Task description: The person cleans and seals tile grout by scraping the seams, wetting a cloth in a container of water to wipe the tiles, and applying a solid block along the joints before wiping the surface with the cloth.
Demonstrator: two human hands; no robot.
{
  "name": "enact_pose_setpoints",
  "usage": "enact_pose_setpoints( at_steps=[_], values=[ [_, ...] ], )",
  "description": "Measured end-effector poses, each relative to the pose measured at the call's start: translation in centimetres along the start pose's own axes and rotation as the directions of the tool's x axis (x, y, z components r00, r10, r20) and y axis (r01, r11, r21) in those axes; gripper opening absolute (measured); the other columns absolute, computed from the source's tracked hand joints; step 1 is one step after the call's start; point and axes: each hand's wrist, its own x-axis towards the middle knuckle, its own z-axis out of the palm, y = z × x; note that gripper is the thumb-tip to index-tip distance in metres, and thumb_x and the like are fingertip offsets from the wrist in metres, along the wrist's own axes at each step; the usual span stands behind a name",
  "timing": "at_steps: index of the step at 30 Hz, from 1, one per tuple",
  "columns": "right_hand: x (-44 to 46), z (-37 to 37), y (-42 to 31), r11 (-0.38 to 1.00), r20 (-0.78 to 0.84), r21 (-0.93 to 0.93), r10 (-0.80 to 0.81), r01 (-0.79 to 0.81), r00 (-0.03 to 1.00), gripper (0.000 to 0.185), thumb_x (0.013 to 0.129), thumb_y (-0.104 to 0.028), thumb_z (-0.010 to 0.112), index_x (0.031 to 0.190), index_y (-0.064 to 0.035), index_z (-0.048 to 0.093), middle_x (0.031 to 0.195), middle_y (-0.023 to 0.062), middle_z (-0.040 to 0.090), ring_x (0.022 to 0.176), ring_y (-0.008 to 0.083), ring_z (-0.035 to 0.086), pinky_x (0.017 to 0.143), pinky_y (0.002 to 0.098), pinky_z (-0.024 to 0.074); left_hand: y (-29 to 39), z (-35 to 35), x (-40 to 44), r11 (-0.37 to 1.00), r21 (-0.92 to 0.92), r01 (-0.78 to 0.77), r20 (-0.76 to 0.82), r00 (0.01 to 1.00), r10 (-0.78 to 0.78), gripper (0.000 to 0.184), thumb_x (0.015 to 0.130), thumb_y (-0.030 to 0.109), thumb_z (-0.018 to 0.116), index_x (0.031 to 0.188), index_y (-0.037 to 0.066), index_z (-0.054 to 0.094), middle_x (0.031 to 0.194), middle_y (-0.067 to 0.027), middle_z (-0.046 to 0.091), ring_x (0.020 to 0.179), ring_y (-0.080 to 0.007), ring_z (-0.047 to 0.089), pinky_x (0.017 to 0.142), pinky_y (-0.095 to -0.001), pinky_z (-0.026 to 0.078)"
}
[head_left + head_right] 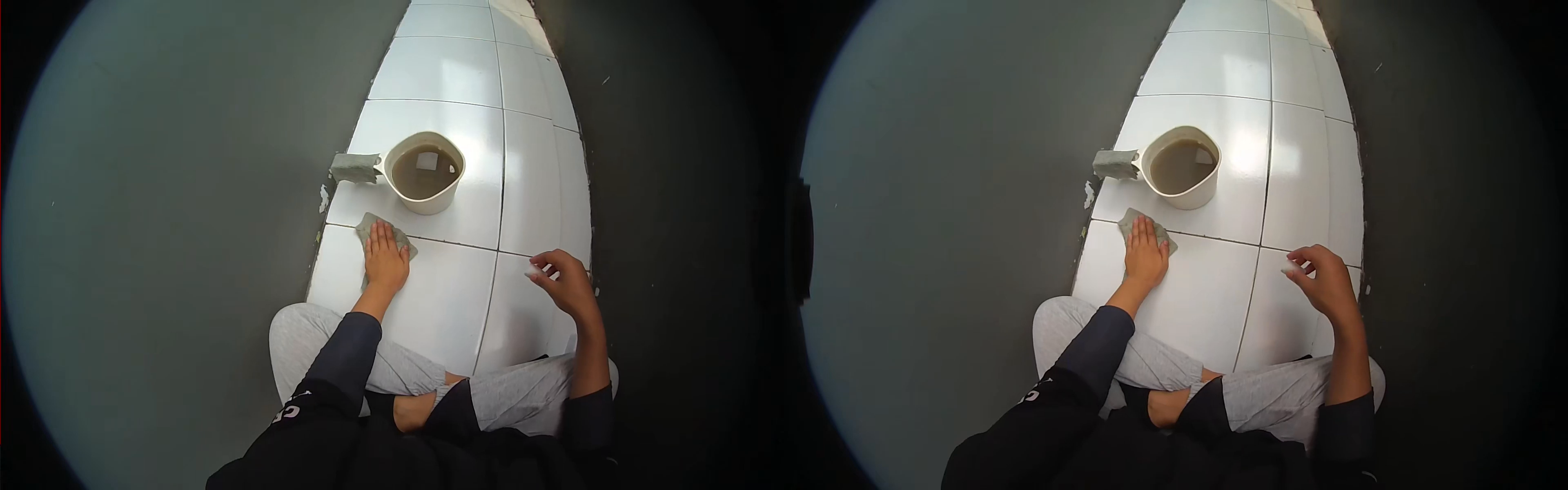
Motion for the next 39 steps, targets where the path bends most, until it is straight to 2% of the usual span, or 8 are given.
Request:
enact_pose_setpoints(
  at_steps=[6,22,24,27,29,30,32,39],
  values=[
    [0.2,0.4,0.1,1.000,0.018,0.006,0.004,-0.004,1.000,0.024,0.073,-0.007,0.073,0.096,-0.0018,0.067,0.089,0.0086,0.065,0.074,0.0171,0.060,0.069,0.0290,0.0504,-4.9,-0.8,2.2,0.973,0.053,0.226,0.029,0.973,-0.228,0.066,0.096,0.035,0.035,0.144,-0.007,0.020,0.153,-0.0208,0.016,0.143,-0.0324,0.011,0.115,-0.0442,0.015],
    [1.0,0.9,0.2,0.999,0.080,0.048,-0.023,0.019,0.996,0.022,0.076,-0.012,0.073,0.095,-0.0024,0.068,0.087,0.0065,0.064,0.074,0.0158,0.057,0.069,0.0292,0.0490,-10.7,-1.5,3.6,0.935,0.169,0.312,0.230,0.910,-0.345,0.058,0.095,0.021,0.040,0.146,0.000,0.022,0.154,-0.0167,0.018,0.142,-0.0316,0.015,0.116,-0.0358,0.014],
    [0.9,0.9,-0.2,0.999,0.081,0.048,-0.014,0.010,0.997,0.023,0.076,-0.013,0.073,0.095,-0.0025,0.068,0.087,0.0066,0.065,0.075,0.0160,0.057,0.070,0.0289,0.0489,-11.3,-0.8,3.0,0.920,0.216,0.328,0.258,0.889,-0.378,0.060,0.093,0.015,0.041,0.147,0.002,0.019,0.154,-0.0148,0.017,0.142,-0.0308,0.017,0.115,-0.0357,0.021],
    [1.1,0.7,-0.6,0.999,0.095,0.038,-0.025,0.021,0.995,0.023,0.078,-0.013,0.074,0.096,-0.0016,0.068,0.090,0.0079,0.066,0.075,0.0156,0.059,0.069,0.0288,0.0495,-12.5,-1.9,1.9,0.923,0.244,0.299,0.176,0.922,-0.345,0.053,0.090,0.008,0.044,0.142,0.004,0.035,0.141,-0.0204,0.041,0.130,-0.0302,0.040,0.104,-0.0384,0.038],
    [1.2,0.6,-0.4,0.998,0.067,0.049,-0.042,0.039,0.997,0.022,0.077,-0.013,0.073,0.096,-0.0025,0.068,0.091,0.0078,0.065,0.076,0.0164,0.059,0.070,0.0298,0.0495,-10.9,-6.6,0.3,0.985,-0.036,0.168,0.238,0.959,-0.155,0.043,0.088,0.003,0.045,0.130,0.005,0.053,0.112,-0.0247,0.061,0.105,-0.0313,0.060,0.087,-0.0393,0.048],
    [1.0,0.5,-0.4,0.997,0.067,0.050,-0.054,0.051,0.996,0.022,0.077,-0.013,0.072,0.096,-0.0034,0.068,0.092,0.0077,0.065,0.076,0.0172,0.059,0.071,0.0308,0.0494,-9.7,-7.9,0.2,0.989,-0.034,0.147,0.242,0.961,-0.135,0.043,0.088,0.003,0.045,0.130,0.005,0.053,0.112,-0.0247,0.061,0.105,-0.0313,0.060,0.087,-0.0393,0.048],
    [0.9,0.3,-0.5,0.998,0.060,0.053,-0.042,0.039,0.997,0.022,0.078,-0.013,0.072,0.097,-0.0039,0.068,0.092,0.0076,0.065,0.077,0.0172,0.059,0.072,0.0309,0.0496,-7.5,-9.7,-0.3,0.890,-0.357,0.285,0.029,0.955,-0.294,0.035,0.087,0.001,0.048,0.119,0.004,0.062,0.091,-0.0262,0.064,0.089,-0.0335,0.066,0.080,-0.0380,0.049],
    [1.0,0.0,0.2,0.994,0.005,0.042,-0.098,0.097,0.995,0.023,0.078,-0.017,0.071,0.098,-0.0058,0.068,0.092,0.0071,0.065,0.078,0.0189,0.061,0.073,0.0319,0.0494,-3.3,-4.3,2.3,0.879,-0.476,-0.023,-0.236,0.966,-0.102,0.038,0.091,0.002,0.046,0.127,0.005,0.054,0.112,-0.0214,0.063,0.104,-0.0333,0.062,0.086,-0.0341,0.049]
  ],
)
